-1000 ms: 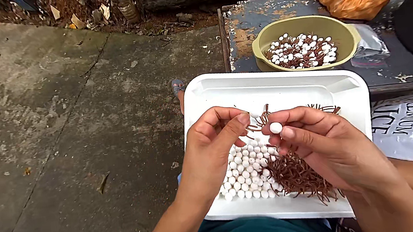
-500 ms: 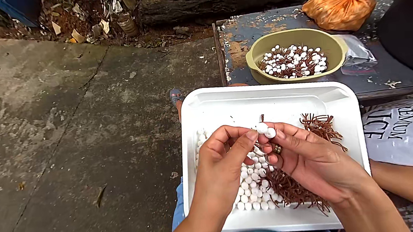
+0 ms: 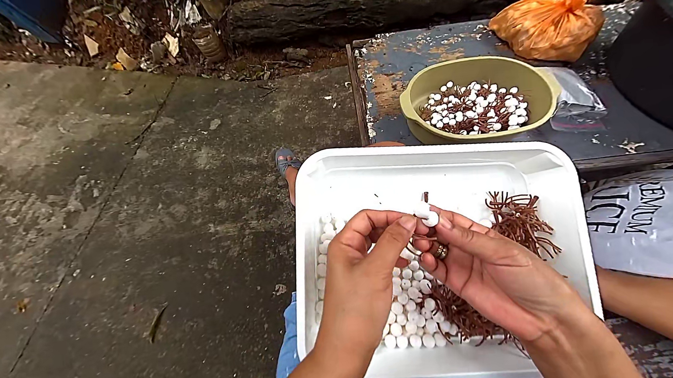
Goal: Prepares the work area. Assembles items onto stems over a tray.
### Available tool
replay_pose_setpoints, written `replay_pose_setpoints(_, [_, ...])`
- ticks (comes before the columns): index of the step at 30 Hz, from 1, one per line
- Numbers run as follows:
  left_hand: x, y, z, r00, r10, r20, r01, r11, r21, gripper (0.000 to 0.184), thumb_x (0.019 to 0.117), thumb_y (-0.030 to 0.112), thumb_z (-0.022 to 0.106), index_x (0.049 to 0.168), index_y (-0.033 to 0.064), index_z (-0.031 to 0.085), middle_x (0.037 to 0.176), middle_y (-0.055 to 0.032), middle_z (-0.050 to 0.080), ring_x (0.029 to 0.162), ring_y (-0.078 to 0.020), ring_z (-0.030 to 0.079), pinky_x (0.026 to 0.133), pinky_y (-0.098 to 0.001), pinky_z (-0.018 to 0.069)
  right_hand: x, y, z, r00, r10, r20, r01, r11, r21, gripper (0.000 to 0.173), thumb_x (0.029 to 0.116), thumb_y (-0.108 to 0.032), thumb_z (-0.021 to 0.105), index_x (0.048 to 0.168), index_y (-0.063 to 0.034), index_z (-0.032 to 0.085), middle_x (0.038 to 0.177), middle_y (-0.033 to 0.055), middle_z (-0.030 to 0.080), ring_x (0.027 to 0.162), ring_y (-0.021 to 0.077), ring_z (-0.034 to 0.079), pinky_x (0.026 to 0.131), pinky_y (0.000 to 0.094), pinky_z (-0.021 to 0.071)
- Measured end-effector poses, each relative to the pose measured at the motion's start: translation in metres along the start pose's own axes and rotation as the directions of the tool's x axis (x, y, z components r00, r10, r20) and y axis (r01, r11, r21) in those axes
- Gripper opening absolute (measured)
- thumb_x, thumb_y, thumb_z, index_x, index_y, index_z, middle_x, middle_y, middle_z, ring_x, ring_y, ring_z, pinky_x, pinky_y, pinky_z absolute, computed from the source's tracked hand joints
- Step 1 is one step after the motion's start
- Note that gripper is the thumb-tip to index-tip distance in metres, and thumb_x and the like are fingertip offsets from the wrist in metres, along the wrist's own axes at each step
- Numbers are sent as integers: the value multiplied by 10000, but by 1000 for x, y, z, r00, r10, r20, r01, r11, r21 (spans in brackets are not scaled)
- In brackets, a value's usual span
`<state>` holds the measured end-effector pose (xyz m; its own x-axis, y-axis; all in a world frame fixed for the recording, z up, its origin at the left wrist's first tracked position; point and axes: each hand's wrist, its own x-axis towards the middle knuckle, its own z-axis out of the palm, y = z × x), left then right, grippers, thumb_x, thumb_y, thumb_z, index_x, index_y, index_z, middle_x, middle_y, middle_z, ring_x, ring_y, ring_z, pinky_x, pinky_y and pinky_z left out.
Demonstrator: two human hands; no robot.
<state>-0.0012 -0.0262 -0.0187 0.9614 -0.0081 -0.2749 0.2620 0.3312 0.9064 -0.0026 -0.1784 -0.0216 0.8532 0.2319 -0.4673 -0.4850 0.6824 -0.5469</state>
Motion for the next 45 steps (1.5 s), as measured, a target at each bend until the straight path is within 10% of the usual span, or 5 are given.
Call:
replay_pose_setpoints(15, [-2,-12,5,996,91,-24,-91,996,24,101,958,41,608,922,31,702,846,-79,694,747,-126,693,725,-252,592,-4,9,1,955,-293,-46,276,934,-227,198,974,52,552,1014,3,739,920,160,751,770,186,759,751,302,648])
replay_pose_setpoints(38, [1,-16,9,1000,13,-4,-13,999,-32,124,954,21,595,886,-2,696,828,-104,707,779,-141,713,735,-272,609,-5,10,-1,943,-326,-71,303,925,-228,149,957,70,576,972,32,720,915,181,751,794,220,768,734,342,657])
replay_pose_setpoints(45, [2,2,-7,991,-56,119,40,991,131,421,978,129,619,1361,-26,534,1262,-110,627,1059,-218,692,793,-352,632,-6,-59,-28,867,-497,29,427,713,-556,165,971,4,605,1036,-18,755,942,99,760,845,157,752,755,286,638])
